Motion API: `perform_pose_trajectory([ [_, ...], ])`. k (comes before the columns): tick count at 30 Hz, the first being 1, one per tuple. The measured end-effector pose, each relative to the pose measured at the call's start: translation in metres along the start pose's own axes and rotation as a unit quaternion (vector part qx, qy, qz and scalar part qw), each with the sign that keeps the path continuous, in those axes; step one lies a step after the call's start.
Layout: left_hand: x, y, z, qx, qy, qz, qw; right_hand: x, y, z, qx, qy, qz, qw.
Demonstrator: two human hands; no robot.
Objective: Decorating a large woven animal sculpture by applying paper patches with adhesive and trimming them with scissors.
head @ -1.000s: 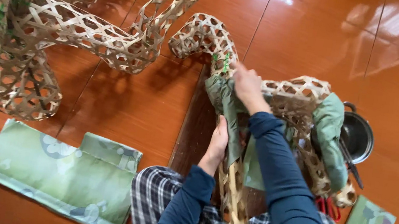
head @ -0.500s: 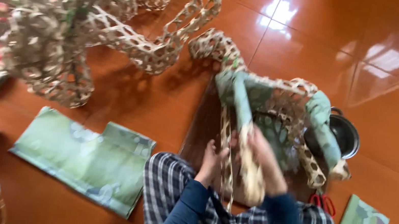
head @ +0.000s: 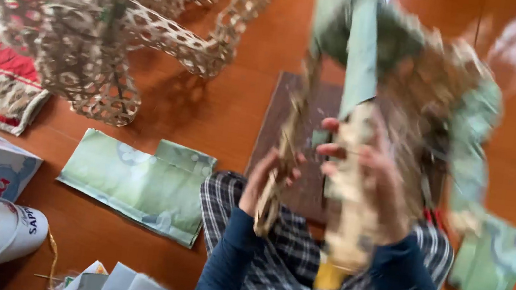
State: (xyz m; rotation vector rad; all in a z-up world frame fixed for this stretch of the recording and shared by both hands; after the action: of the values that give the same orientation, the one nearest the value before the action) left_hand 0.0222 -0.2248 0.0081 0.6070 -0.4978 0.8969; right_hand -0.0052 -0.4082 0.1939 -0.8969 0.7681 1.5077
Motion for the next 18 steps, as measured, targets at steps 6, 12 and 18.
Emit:
perform_pose_trajectory([
  [6, 0.054, -0.007, 0.031, -0.239, 0.038, 0.123, 0.962, 0.046, 0.021, -0.144, -0.004, 0.026, -0.041, 0.999],
  [12, 0.020, -0.049, 0.050, -0.258, -0.008, 0.064, 0.964, 0.186, 0.001, -0.135, 0.101, 0.380, 0.205, 0.896],
  [18, -0.032, -0.165, -0.023, -0.061, -0.146, 0.001, 0.987, 0.395, -0.038, -0.209, 0.116, -0.142, 0.148, 0.972],
])
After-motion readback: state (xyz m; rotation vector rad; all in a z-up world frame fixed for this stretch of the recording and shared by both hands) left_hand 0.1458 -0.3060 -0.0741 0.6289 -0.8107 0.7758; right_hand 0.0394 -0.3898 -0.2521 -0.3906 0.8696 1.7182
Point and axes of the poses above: each hand's wrist, its own y-axis away from the middle knuckle, its own z-axis out of the palm, x = y × z, the point moved 3 cm from there along -y, towards the middle knuckle, and after that the axes turned 5 degrees about -x, right-handed, at the moved point
